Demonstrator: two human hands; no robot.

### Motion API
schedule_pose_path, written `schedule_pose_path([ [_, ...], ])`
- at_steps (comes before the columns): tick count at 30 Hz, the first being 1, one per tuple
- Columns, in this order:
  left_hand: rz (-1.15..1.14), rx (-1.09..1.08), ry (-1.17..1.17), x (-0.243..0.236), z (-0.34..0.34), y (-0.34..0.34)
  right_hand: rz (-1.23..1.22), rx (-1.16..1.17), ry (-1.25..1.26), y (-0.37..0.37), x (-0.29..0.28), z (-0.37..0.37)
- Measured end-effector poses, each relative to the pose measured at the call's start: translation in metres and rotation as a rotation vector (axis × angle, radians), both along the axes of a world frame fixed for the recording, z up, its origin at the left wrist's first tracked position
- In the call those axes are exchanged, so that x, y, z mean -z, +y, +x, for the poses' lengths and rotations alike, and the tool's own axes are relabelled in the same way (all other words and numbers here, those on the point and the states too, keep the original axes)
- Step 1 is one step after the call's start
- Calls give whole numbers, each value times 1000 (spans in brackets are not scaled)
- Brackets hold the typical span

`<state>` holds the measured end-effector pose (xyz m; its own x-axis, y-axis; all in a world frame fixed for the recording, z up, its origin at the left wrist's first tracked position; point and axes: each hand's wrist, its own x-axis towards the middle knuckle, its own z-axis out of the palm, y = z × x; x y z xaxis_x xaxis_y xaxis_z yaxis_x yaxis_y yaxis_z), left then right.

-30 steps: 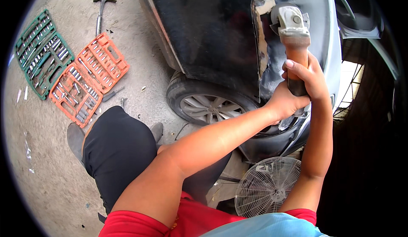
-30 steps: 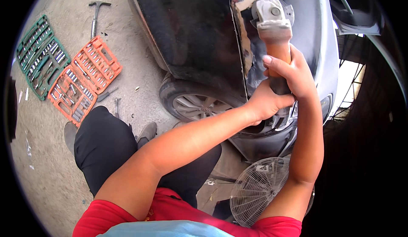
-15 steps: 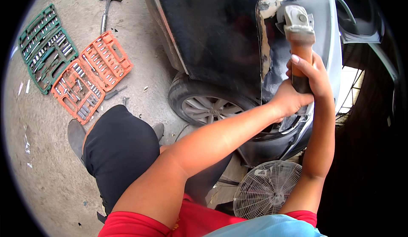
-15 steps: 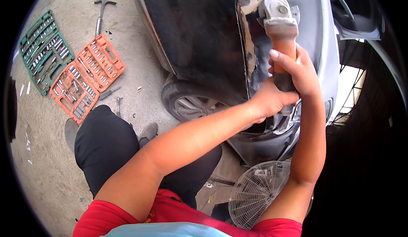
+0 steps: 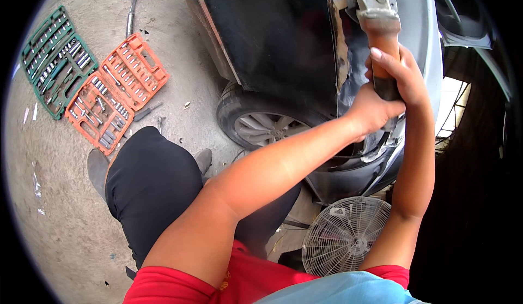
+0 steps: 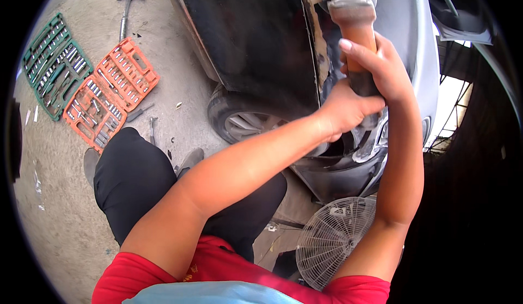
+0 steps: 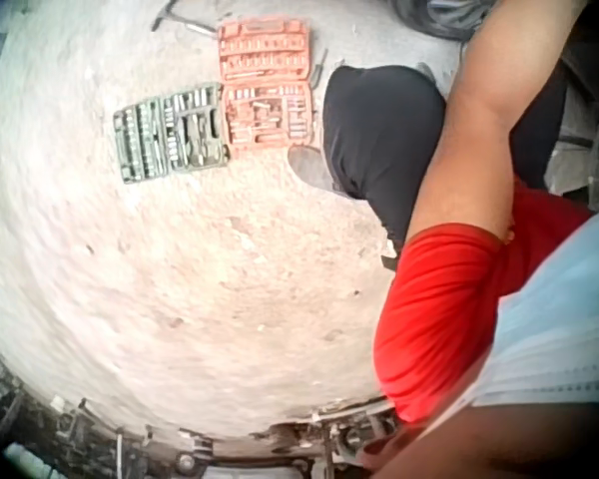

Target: The person uses an angle grinder to smooth and remove material from the front fender of a black car. They work on the area around the wheel arch and the side of the vehicle, generating sparks and dust.

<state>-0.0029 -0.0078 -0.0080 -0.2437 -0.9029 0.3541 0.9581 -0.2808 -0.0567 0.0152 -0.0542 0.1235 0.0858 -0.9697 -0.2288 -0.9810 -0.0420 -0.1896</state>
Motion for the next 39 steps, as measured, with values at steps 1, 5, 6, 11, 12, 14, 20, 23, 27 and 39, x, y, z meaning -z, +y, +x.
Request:
schedule_pose_path([
  [1,-3,-4,6,1,3,-2,0,1,0,-1,0,3],
  [5,56,-24,-28,3,-13,8,23,43,-56,7,6,-10],
  [6,70,-2,-9,-1,-15,15,11,67,-39,13,2,-15],
  [11,17,0,-32,-6,-6,6,8,25,6,5,-7,-10],
  [12,17,6,5,-3,6,0,4,13,4,-1,-3,-2],
  [14,0,14,6,1,9,-2,-8,30,-23,1,1,7],
  [20,76,17,-26,-3,-14,14,17,88,-30,12,0,-12],
  [23,31,8,-67,-7,3,4,-30,54,-34,5,-7,-3],
  [27,28,22,-51,2,12,-2,2,32,-39,-2,1,4],
  [39,29,12,-42,-3,9,-10,-29,16,-7,-8,-2,13],
])
